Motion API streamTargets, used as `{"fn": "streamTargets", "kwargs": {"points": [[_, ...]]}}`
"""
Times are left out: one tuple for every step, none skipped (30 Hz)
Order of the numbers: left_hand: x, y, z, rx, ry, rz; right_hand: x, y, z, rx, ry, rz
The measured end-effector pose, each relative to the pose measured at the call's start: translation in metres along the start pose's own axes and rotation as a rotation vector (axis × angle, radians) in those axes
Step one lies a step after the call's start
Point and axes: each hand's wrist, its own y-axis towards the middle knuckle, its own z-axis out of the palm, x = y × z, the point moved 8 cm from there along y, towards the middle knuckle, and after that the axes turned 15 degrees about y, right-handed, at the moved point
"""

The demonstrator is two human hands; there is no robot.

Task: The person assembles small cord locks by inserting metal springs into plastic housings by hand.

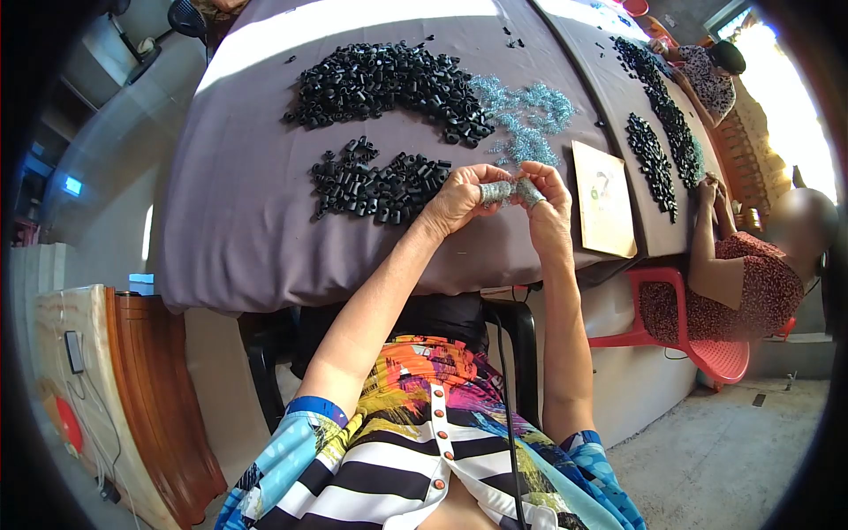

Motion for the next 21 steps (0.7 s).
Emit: {"fn": "streamTargets", "kwargs": {"points": [[0.0008, 0.0001, 0.0003, 0.009, -0.006, -0.007, -0.0005, -0.0002, -0.0006, -0.011, 0.013, -0.002], [0.0017, 0.0004, 0.0006, 0.019, -0.018, -0.015, -0.0007, -0.0009, -0.0002, -0.018, 0.041, -0.001], [0.002, 0.0005, 0.0012, 0.029, -0.03, -0.022, -0.0005, -0.002, 0.0004, -0.025, 0.068, 0.001], [0.0025, 0.0003, 0.002, 0.039, -0.042, -0.029, -0.0006, -0.0025, 0.0005, -0.031, 0.096, 0.003], [0.0028, 0.0002, 0.0012, 0.023, -0.035, -0.031, -0.002, -0.0025, -0.0007, -0.031, 0.125, 0.012], [0.0012, -0.0002, 0.0018, 0.007, -0.029, -0.032, -0.0036, -0.002, -0.0032, -0.031, 0.154, 0.021], [0.0003, -0.0003, 0.0024, -0.007, -0.022, -0.033, -0.0043, -0.0019, -0.0046, -0.03, 0.183, 0.028], [0.0001, -0.0002, 0.002, -0.024, -0.02, -0.027, -0.0043, -0.0023, -0.0052, -0.038, 0.183, 0.03], [0.0004, -0.0001, 0.0008, -0.042, -0.018, -0.022, -0.0047, -0.0028, -0.0048, -0.045, 0.183, 0.033], [0.0003, -0.0003, -0.0008, -0.061, -0.015, -0.017, -0.0051, -0.0032, -0.0042, -0.052, 0.185, 0.035], [0.001, -0.0005, -0.0025, -0.066, -0.013, -0.018, -0.006, -0.0031, -0.0031, -0.052, 0.161, 0.047], [0.0014, -0.0007, -0.0039, -0.07, -0.011, -0.019, -0.0065, -0.0031, -0.0024, -0.053, 0.136, 0.059], [0.0021, -0.0004, -0.0047, -0.074, -0.01, -0.02, -0.0065, -0.0032, -0.002, -0.055, 0.112, 0.069], [0.003, -0.0002, -0.0054, -0.084, -0.014, -0.018, -0.0062, -0.0036, -0.0013, -0.051, 0.096, 0.08], [0.0016, -0.0008, -0.0048, -0.095, -0.019, -0.017, -0.0056, -0.0039, -0.0005, -0.047, 0.08, 0.091], [0.0005, -0.001, -0.0044, -0.107, -0.024, -0.015, -0.0057, -0.0042, -0.0002, -0.043, 0.064, 0.102], [-0.0002, -0.0009, -0.0037, -0.099, -0.02, -0.013, -0.005, -0.0042, 0.0001, -0.034, 0.053, 0.095], [-0.0006, -0.001, -0.0037, -0.091, -0.017, -0.012, -0.0049, -0.0045, 0.0002, -0.026, 0.043, 0.09], [-0.0009, -0.0012, -0.0034, -0.083, -0.014, -0.011, -0.0048, -0.0047, 0.0006, -0.017, 0.033, 0.084], [-0.0002, -0.0012, -0.0029, -0.077, -0.033, -0.021, -0.0051, -0.0051, 0.0009, -0.022, -0.013, 0.086], [0.0006, -0.0013, -0.0024, -0.07, -0.052, -0.032, -0.0056, -0.0059, 0.0018, -0.026, -0.059, 0.088]]}}
